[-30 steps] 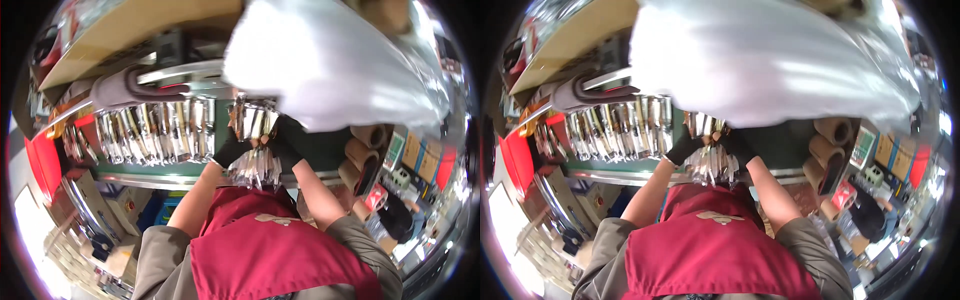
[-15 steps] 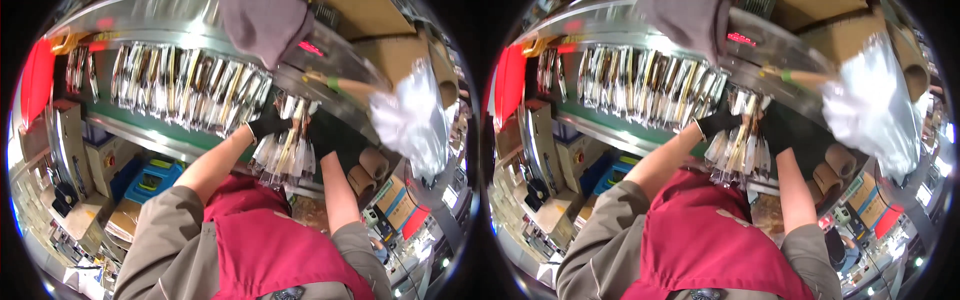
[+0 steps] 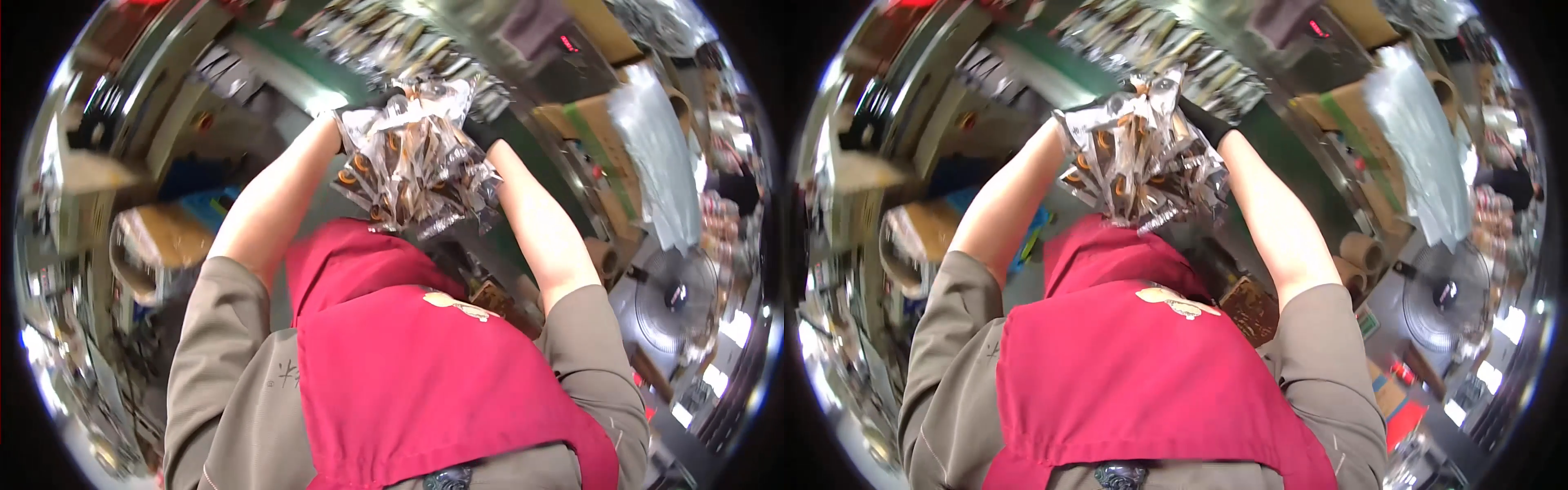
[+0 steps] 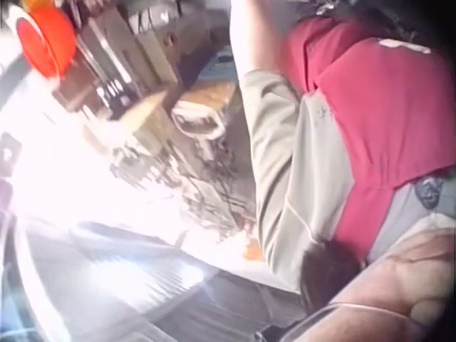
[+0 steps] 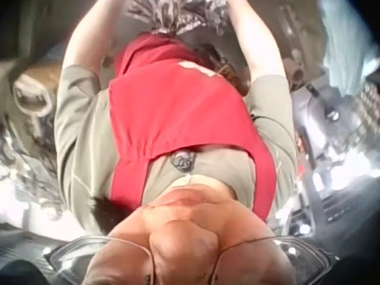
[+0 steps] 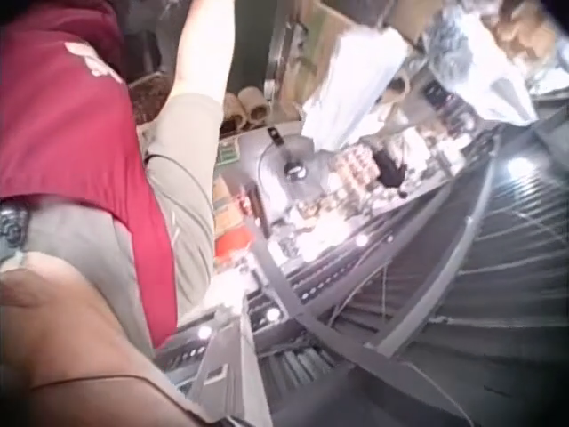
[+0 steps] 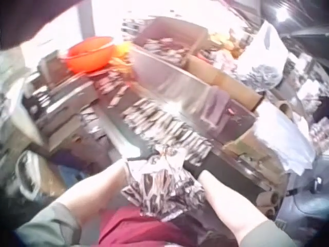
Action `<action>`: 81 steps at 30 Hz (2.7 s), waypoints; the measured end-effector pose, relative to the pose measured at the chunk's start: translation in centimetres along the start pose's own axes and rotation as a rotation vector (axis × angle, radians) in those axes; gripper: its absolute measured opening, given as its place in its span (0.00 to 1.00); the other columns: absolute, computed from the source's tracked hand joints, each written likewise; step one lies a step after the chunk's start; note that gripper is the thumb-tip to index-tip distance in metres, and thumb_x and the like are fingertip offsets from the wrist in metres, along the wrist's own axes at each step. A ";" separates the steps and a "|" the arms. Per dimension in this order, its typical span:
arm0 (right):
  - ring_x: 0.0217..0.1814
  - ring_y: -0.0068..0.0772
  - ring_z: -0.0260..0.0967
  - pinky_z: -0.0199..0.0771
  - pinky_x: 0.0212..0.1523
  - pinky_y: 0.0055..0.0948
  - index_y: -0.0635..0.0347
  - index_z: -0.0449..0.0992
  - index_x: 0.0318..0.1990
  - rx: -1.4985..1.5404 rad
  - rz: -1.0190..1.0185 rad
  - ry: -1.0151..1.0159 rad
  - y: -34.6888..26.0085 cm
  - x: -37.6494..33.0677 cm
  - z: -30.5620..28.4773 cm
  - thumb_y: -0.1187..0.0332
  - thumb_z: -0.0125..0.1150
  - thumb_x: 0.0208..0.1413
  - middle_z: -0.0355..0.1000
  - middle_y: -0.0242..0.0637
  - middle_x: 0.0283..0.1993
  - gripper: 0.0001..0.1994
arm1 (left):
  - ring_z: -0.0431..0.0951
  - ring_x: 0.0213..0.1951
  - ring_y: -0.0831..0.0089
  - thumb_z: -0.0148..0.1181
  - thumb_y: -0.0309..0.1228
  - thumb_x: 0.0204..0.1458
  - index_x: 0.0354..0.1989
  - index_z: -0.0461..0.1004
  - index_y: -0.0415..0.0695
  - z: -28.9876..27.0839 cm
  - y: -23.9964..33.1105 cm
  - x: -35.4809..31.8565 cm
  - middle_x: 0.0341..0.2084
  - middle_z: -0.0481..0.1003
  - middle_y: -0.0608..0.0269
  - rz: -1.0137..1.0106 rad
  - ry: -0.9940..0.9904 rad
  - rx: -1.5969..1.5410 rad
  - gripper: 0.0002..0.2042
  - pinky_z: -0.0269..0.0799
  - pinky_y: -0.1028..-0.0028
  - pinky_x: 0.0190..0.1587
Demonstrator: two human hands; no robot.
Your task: Sorting items from a conveyor, operating an industrial machine, and bagging the items.
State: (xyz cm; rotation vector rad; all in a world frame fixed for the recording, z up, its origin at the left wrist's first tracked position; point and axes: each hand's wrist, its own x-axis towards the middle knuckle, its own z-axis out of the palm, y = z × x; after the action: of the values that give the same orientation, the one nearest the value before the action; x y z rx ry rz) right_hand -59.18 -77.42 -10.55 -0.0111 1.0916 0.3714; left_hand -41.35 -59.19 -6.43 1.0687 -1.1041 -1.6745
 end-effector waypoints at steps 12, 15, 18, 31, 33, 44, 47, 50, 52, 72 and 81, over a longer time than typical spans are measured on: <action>0.44 0.25 0.70 0.69 0.49 0.25 0.60 0.66 0.53 -1.038 -0.765 -0.670 32.1 4.0 22.5 0.40 0.55 0.50 0.71 0.35 0.47 0.34 | 0.72 0.48 0.77 0.54 0.43 0.54 0.56 0.64 0.40 7.9 3.9 -35.8 0.50 0.70 0.63 0.166 0.508 -0.304 0.26 0.65 0.75 0.54; 0.46 0.26 0.69 0.68 0.50 0.25 0.59 0.66 0.53 -0.944 -0.795 -0.538 35.2 12.0 18.6 0.37 0.58 0.44 0.71 0.36 0.47 0.38 | 0.70 0.51 0.76 0.53 0.42 0.54 0.56 0.64 0.39 9.2 -3.2 -37.5 0.51 0.69 0.62 0.275 0.506 -0.360 0.25 0.61 0.75 0.57; 0.48 0.25 0.68 0.67 0.50 0.24 0.58 0.65 0.55 -0.939 -0.538 -0.352 38.3 13.2 22.7 0.38 0.58 0.45 0.70 0.35 0.48 0.37 | 0.69 0.51 0.75 0.53 0.40 0.55 0.55 0.65 0.40 9.4 -4.6 -42.3 0.49 0.70 0.61 0.235 0.655 -0.806 0.23 0.60 0.76 0.56; 0.53 0.28 0.61 0.63 0.54 0.28 0.59 0.49 0.62 -1.113 -0.956 -0.740 44.4 27.0 60.6 0.65 0.64 0.49 0.63 0.36 0.52 0.36 | 0.67 0.48 0.72 0.51 0.34 0.51 0.55 0.61 0.38 -16.6 -0.4 -66.9 0.46 0.69 0.62 0.537 1.387 -0.214 0.23 0.62 0.72 0.52; 0.55 0.29 0.59 0.61 0.56 0.29 0.59 0.48 0.62 -1.107 -0.979 -0.745 45.1 30.5 63.6 0.63 0.65 0.47 0.61 0.37 0.54 0.38 | 0.68 0.46 0.73 0.50 0.33 0.51 0.54 0.62 0.38 -20.1 -2.0 -69.4 0.44 0.69 0.62 0.521 1.424 -0.196 0.22 0.62 0.72 0.52; 0.55 0.33 0.61 0.62 0.55 0.31 0.61 0.51 0.61 -1.401 -1.077 -0.125 43.7 41.5 62.4 0.60 0.59 0.52 0.61 0.43 0.56 0.33 | 0.63 0.57 0.47 0.51 0.40 0.51 0.64 0.45 0.34 -25.0 -8.8 -68.0 0.55 0.61 0.35 -0.437 1.738 -0.215 0.36 0.57 0.64 0.57; 0.51 0.33 0.63 0.62 0.53 0.29 0.58 0.53 0.60 -1.608 -0.501 0.004 42.6 37.5 64.7 0.56 0.53 0.55 0.65 0.42 0.51 0.29 | 0.72 0.43 0.45 0.43 0.41 0.56 0.49 0.65 0.36 -22.5 -5.6 -69.9 0.38 0.72 0.37 -0.331 1.558 -0.148 0.21 0.63 0.59 0.50; 0.50 0.40 0.67 0.67 0.51 0.34 0.57 0.59 0.57 -1.214 -0.450 -0.119 40.8 37.0 62.5 0.56 0.51 0.57 0.69 0.41 0.47 0.24 | 0.68 0.47 0.57 0.35 0.33 0.61 0.50 0.64 0.39 -19.3 -3.5 -69.1 0.46 0.68 0.40 -0.051 1.472 -0.392 0.15 0.62 0.60 0.53; 0.49 0.42 0.68 0.69 0.50 0.39 0.54 0.62 0.56 -1.186 0.069 -0.092 42.8 37.2 63.1 0.52 0.48 0.58 0.69 0.39 0.48 0.23 | 0.64 0.54 0.51 0.39 0.43 0.59 0.60 0.53 0.38 -19.5 -12.8 -66.9 0.54 0.61 0.36 0.343 1.270 -0.667 0.26 0.56 0.63 0.58; 0.36 0.22 0.66 0.68 0.33 0.31 0.46 0.64 0.52 -1.699 -0.211 -0.091 38.1 31.4 64.9 0.56 0.55 0.55 0.66 0.24 0.37 0.18 | 0.68 0.52 0.48 0.57 0.51 0.42 0.60 0.51 0.30 -18.8 -4.0 -71.4 0.47 0.67 0.34 -0.428 1.593 -0.012 0.43 0.63 0.64 0.55; 0.27 0.29 0.65 0.68 0.28 0.30 0.55 0.69 0.38 -1.078 -0.027 -0.155 33.2 43.8 62.6 0.55 0.50 0.58 0.67 0.33 0.27 0.13 | 0.76 0.42 0.61 0.59 0.60 0.36 0.46 0.73 0.40 -29.4 -11.4 -74.9 0.40 0.75 0.49 -0.735 1.433 -0.176 0.36 0.70 0.67 0.46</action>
State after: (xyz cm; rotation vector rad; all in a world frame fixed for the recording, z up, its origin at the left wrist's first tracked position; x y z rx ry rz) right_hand 2.70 -21.72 -13.60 -0.9331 0.6312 0.8824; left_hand 5.23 7.27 -9.63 2.1233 0.4044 -0.9177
